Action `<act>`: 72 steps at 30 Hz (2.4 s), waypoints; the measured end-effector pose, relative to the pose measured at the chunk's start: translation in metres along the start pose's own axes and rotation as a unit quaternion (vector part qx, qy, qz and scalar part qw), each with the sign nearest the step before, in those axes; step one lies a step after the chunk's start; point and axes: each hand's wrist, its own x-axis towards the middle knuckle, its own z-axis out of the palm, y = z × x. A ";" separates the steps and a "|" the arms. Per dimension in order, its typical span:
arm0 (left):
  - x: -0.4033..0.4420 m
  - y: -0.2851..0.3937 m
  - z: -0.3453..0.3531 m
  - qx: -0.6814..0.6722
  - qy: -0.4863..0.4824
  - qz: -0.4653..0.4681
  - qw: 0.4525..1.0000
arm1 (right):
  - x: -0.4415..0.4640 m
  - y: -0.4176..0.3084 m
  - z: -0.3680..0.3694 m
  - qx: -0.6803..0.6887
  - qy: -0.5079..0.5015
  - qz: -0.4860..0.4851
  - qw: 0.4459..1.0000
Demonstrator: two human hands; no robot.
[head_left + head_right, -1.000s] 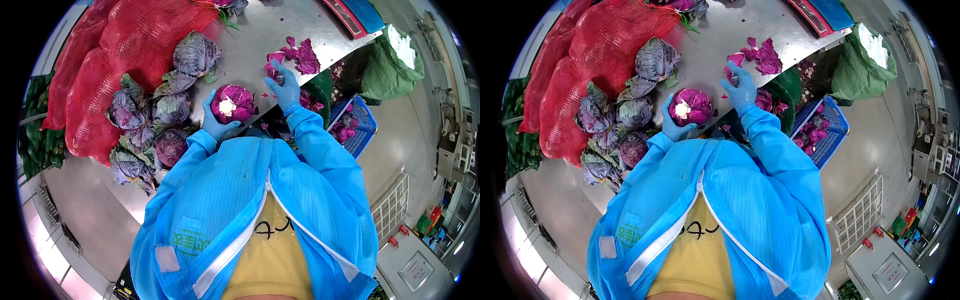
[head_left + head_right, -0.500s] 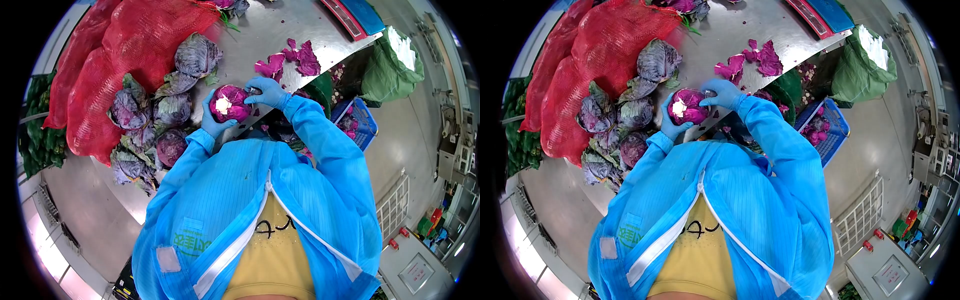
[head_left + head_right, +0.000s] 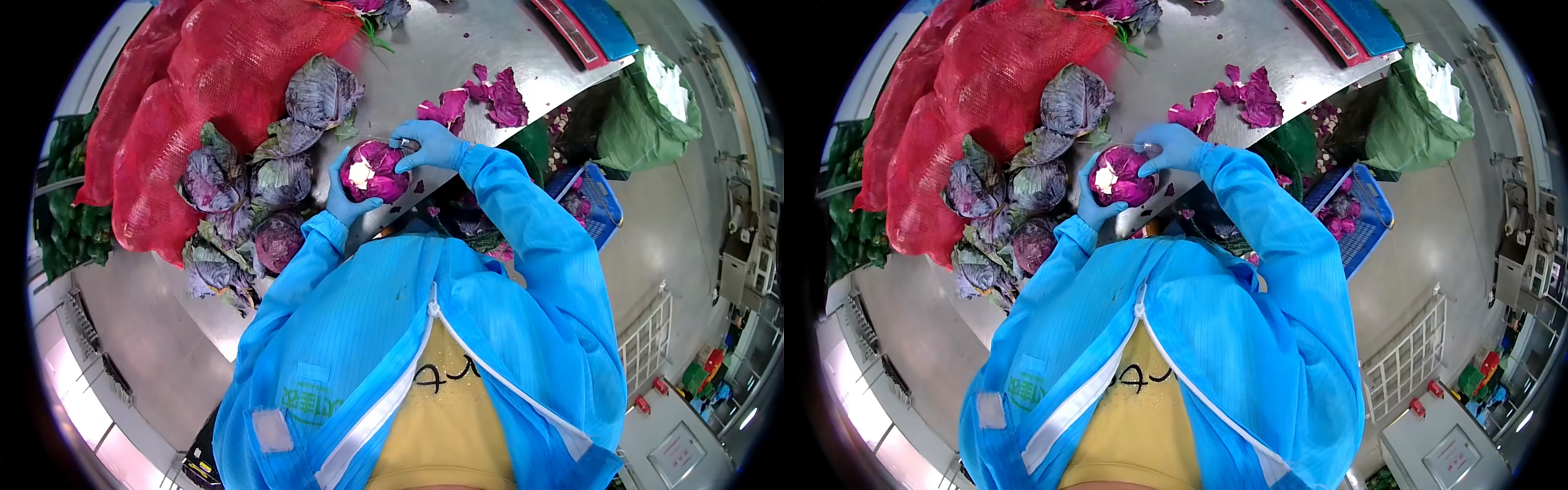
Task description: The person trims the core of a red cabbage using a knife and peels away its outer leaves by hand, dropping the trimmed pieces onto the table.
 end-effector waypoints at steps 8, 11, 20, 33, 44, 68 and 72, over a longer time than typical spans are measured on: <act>0.004 -0.002 -0.006 -0.084 -0.009 -0.023 0.996 | 0.015 0.007 0.003 0.152 -0.038 0.049 0.986; 0.004 0.002 -0.005 -0.116 0.013 -0.054 0.992 | 0.015 0.019 0.020 0.196 0.061 0.037 0.978; 0.009 0.015 0.015 -0.042 0.030 -0.044 0.998 | -0.035 -0.022 -0.014 0.303 0.007 0.210 0.930; 0.012 0.022 0.020 0.056 0.012 -0.063 0.996 | -0.029 -0.024 0.016 0.031 0.195 0.083 0.977; 0.010 0.021 0.016 0.019 -0.004 -0.051 0.999 | -0.021 -0.029 0.010 0.015 0.120 0.090 0.989; -0.003 0.033 0.014 -0.081 0.108 -0.109 0.985 | -0.037 0.000 0.086 0.256 0.286 0.210 0.899; -0.013 0.065 0.042 -0.118 0.326 -0.297 0.890 | -0.042 -0.032 0.085 0.131 0.201 0.110 0.964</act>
